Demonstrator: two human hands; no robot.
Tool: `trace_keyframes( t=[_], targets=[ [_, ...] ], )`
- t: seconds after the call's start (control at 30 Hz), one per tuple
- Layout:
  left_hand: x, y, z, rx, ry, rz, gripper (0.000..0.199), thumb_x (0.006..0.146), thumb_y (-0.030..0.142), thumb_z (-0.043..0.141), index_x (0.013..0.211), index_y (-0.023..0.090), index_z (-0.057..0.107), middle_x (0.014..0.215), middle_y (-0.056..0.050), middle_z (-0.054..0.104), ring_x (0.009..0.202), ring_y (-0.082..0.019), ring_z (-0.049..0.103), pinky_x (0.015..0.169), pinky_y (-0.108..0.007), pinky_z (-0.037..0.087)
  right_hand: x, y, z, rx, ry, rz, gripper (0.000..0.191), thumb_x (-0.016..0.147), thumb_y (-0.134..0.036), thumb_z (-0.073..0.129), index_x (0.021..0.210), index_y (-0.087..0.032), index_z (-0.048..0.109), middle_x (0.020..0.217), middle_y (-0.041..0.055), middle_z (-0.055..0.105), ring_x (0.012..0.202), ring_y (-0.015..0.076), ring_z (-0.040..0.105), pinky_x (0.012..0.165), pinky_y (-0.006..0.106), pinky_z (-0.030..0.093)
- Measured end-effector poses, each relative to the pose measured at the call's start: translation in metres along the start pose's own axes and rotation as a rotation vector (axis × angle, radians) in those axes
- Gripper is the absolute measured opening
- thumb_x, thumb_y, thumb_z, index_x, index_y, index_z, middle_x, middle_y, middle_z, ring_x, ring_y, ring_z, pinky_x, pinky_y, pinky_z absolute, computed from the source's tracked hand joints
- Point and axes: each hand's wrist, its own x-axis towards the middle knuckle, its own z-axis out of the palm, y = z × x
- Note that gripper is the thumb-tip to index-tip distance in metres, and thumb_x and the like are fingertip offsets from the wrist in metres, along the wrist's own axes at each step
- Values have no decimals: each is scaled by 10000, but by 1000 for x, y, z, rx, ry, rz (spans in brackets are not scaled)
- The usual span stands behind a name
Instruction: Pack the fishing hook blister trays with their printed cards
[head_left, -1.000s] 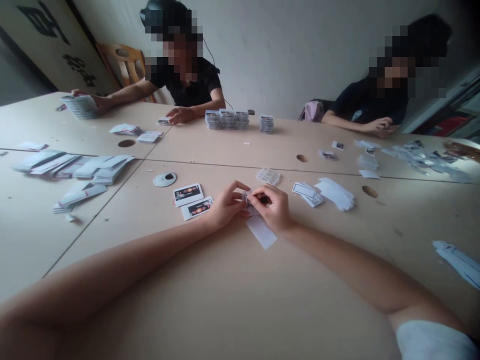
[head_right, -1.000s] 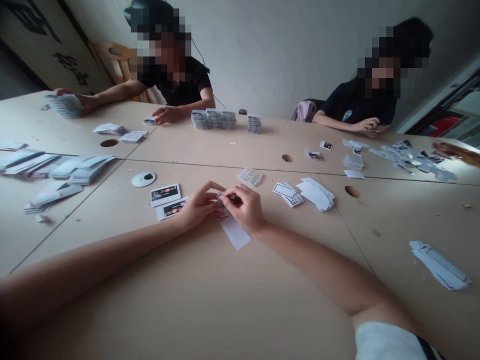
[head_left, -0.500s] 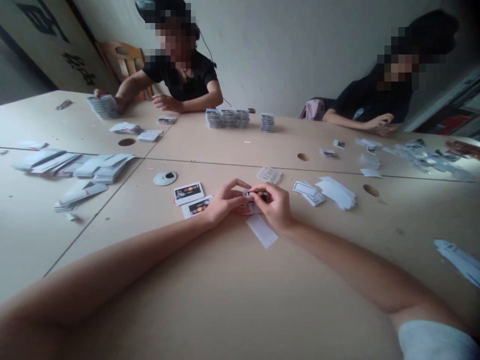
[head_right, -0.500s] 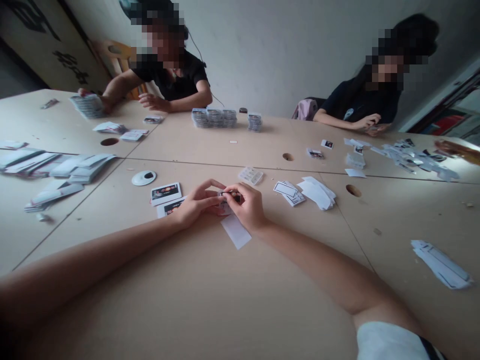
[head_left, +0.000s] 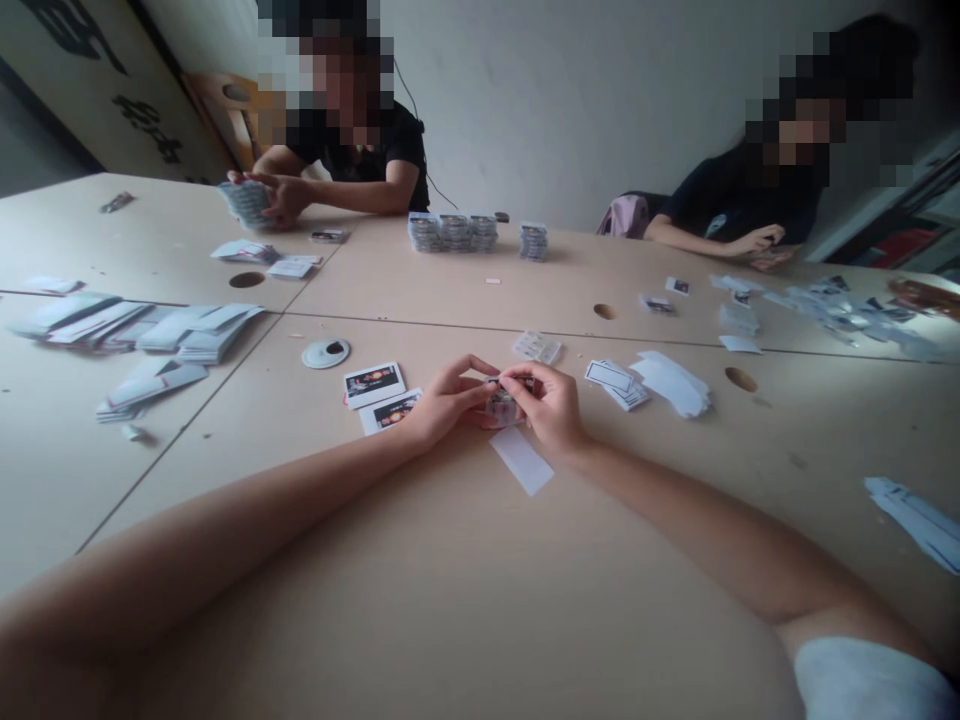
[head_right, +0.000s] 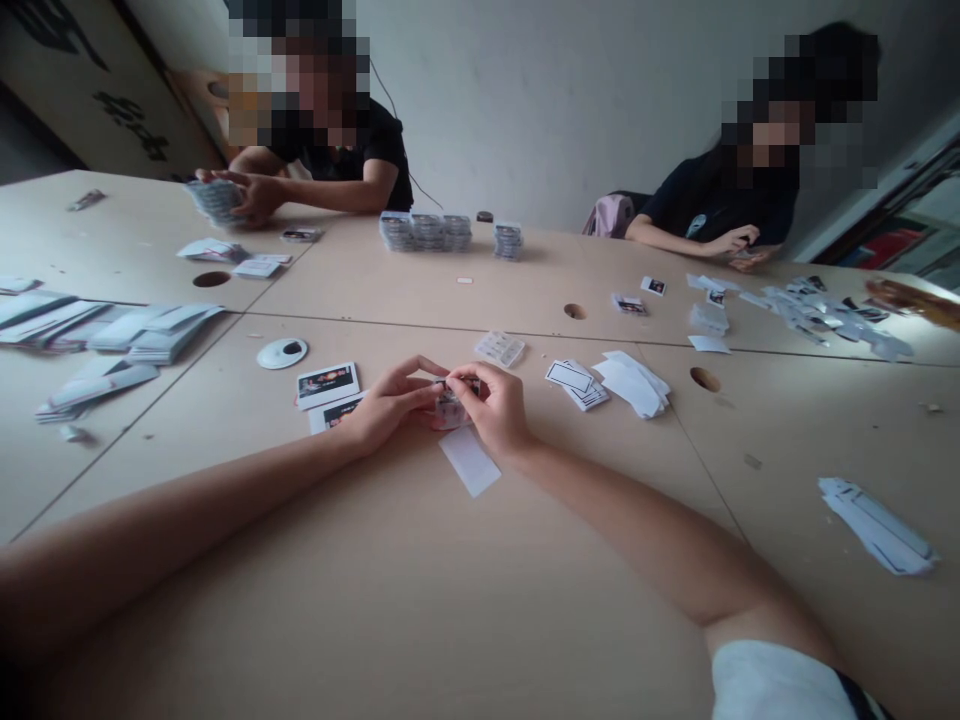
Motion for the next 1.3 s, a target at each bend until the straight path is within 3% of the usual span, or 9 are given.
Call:
trace_keyframes(
  t=[0.4, 1.3],
  targets=[
    [1, -2, -1, 19, 13, 14, 391, 773, 388, 803, 995, 172, 565, 770, -17, 704, 692, -153, 687, 613, -260, 587, 1, -2, 2, 3, 21, 62, 173, 861, -348, 680, 840, -181, 722, 654, 0, 659, 448, 84, 513, 424, 212, 399],
    [2, -3, -1, 36, 32, 3, 385, 781, 395, 795, 978, 169, 554, 752, -9, 690, 681, -146, 682, 614, -270, 612, 3, -5, 3, -5, 34, 74, 133, 845, -312, 683, 828, -185, 717, 649, -10, 653, 435, 77, 500, 430, 214, 403]
  ],
)
